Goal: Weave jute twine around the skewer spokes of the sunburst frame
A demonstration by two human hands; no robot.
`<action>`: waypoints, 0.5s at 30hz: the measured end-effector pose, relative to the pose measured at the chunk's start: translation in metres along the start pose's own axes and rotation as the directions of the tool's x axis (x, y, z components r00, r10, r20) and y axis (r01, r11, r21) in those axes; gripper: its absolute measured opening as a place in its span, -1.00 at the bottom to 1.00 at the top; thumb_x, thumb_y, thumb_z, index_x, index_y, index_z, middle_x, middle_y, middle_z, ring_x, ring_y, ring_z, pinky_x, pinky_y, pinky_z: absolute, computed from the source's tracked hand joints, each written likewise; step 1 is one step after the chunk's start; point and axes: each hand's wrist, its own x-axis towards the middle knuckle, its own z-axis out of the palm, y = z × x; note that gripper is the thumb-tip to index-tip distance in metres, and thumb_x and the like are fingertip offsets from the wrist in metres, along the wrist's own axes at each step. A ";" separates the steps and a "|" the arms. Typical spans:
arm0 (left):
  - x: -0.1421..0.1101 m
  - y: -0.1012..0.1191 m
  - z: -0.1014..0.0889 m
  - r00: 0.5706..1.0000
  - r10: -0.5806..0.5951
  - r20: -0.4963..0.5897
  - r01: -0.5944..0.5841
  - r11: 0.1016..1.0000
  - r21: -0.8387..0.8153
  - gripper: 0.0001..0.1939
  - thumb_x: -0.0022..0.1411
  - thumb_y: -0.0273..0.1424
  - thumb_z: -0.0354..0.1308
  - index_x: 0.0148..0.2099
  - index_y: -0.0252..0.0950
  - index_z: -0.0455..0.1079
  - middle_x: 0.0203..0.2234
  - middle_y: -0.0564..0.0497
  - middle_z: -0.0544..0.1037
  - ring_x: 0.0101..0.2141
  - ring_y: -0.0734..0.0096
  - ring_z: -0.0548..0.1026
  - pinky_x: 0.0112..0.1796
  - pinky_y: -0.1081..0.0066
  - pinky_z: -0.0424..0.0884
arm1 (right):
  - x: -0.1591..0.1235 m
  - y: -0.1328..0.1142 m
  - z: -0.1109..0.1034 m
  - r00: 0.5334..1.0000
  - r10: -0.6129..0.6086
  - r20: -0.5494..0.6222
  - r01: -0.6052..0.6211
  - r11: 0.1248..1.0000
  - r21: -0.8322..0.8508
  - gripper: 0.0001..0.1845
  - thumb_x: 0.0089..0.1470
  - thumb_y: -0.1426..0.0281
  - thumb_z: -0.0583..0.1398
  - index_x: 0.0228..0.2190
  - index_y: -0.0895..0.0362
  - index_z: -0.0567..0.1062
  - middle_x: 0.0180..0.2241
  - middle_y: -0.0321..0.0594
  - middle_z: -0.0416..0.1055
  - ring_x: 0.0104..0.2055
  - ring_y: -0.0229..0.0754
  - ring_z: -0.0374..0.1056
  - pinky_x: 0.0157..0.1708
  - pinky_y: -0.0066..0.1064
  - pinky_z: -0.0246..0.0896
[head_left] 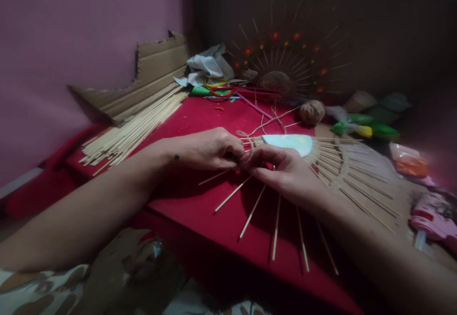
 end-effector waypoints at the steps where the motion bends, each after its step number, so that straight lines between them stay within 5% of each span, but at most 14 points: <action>1: -0.001 0.000 -0.001 1.000 -0.015 -0.003 0.015 1.000 0.009 -0.84 0.21 -0.46 0.08 -0.27 -0.30 0.50 -0.41 -0.01 0.54 -0.40 0.48 0.44 -0.35 0.50 0.32 | 0.002 0.002 0.000 1.000 -0.013 0.004 0.013 0.999 -0.037 -0.90 -0.06 0.53 0.19 -0.44 0.12 0.50 -0.42 -0.28 0.48 -0.34 -0.23 0.37 -0.27 -0.39 0.25; 4: -0.004 0.000 -0.004 0.999 -0.048 0.007 0.048 0.998 0.031 -0.85 0.20 -0.44 0.08 -0.27 -0.29 0.48 -0.44 0.01 0.53 -0.43 0.50 0.42 -0.37 0.51 0.29 | 0.009 0.010 0.003 0.998 -0.059 0.016 0.061 0.968 -0.242 -0.85 -0.06 0.57 0.18 -0.40 0.14 0.48 -0.42 -0.26 0.39 -0.36 -0.25 0.30 -0.31 -0.40 0.20; 9: -0.015 0.007 0.000 0.999 -0.031 -0.020 0.032 0.996 0.077 -0.82 0.24 -0.43 0.03 -0.23 -0.27 0.47 -0.31 -0.01 0.55 -0.32 0.49 0.46 -0.25 0.54 0.31 | 0.016 0.015 0.011 0.987 -0.125 0.103 0.162 0.789 -0.592 -0.88 0.01 0.48 0.20 -0.36 0.13 0.54 -0.37 -0.20 0.28 -0.31 -0.19 0.22 -0.29 -0.37 0.12; 15: -0.044 0.018 0.016 0.975 -0.124 -0.184 0.153 0.976 0.153 -0.78 0.31 -0.39 0.00 -0.30 -0.28 0.46 -0.27 -0.04 0.52 -0.29 0.47 0.45 -0.23 0.51 0.35 | 0.018 0.015 0.017 0.982 -0.118 0.145 0.187 0.651 -0.735 -0.78 0.18 0.39 0.09 -0.37 0.11 0.54 -0.35 -0.14 0.30 -0.29 -0.15 0.19 -0.34 -0.37 0.00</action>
